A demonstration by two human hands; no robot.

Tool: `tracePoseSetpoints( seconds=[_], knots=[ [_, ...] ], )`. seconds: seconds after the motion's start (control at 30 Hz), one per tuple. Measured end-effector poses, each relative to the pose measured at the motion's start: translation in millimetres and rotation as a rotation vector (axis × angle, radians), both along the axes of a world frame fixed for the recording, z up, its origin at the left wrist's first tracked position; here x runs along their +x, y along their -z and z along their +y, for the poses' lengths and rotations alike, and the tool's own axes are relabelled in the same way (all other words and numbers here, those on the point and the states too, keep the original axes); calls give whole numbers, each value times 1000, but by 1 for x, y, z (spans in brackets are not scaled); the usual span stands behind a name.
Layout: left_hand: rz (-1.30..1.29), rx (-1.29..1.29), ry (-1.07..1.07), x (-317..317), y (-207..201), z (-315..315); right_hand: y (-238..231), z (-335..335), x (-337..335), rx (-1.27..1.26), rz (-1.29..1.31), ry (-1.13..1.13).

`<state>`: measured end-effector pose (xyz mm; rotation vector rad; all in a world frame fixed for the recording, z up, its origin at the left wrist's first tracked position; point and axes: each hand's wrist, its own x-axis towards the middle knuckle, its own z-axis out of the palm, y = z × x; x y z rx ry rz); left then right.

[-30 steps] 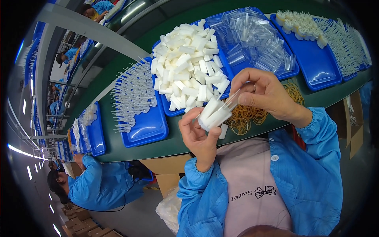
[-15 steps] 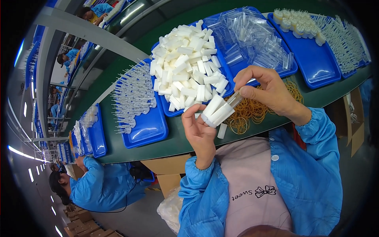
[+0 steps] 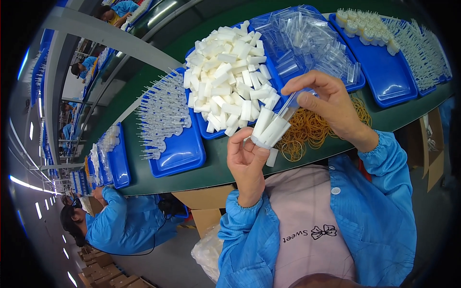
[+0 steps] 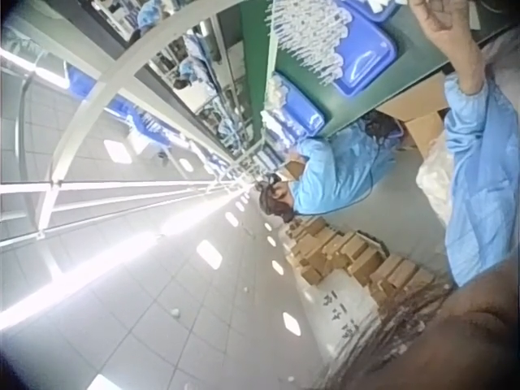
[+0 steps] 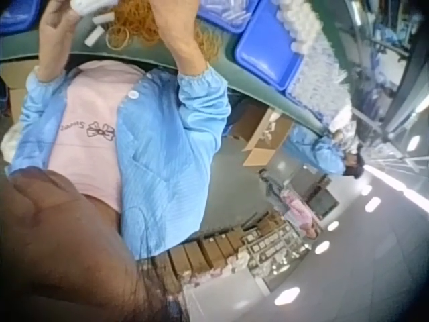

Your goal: The person inserts foam pieces and clear plastic tubes into a plastic holder by hand, wraps a rubber band around the assembly, and adjusts the pieces using a metal tool.

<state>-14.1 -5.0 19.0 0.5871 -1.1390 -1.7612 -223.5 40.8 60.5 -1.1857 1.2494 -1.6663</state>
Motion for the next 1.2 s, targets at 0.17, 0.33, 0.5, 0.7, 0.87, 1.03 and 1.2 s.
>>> tracePoseSetpoints(
  seconds=[0.17,0.33,0.5,0.7,0.87,1.03,1.2],
  knots=[
    [5,13,8,4,3,0,5,9,-8,76,125,-35],
    [-3,23,7,4,8,0,3,9,-5,86,104,8],
    [-5,-8,12,0,4,3,7,12,2,-22,167,-4],
    [30,2,31,-2,6,4,10,9,8,-89,210,-33],
    [-37,-17,-3,-3,5,9,11,12,13,-108,203,-51],
    [-37,-7,27,-6,7,9,16,10,12,-73,149,-67],
    [20,34,100,-7,3,4,13,7,5,-60,212,-55]
  ],
)
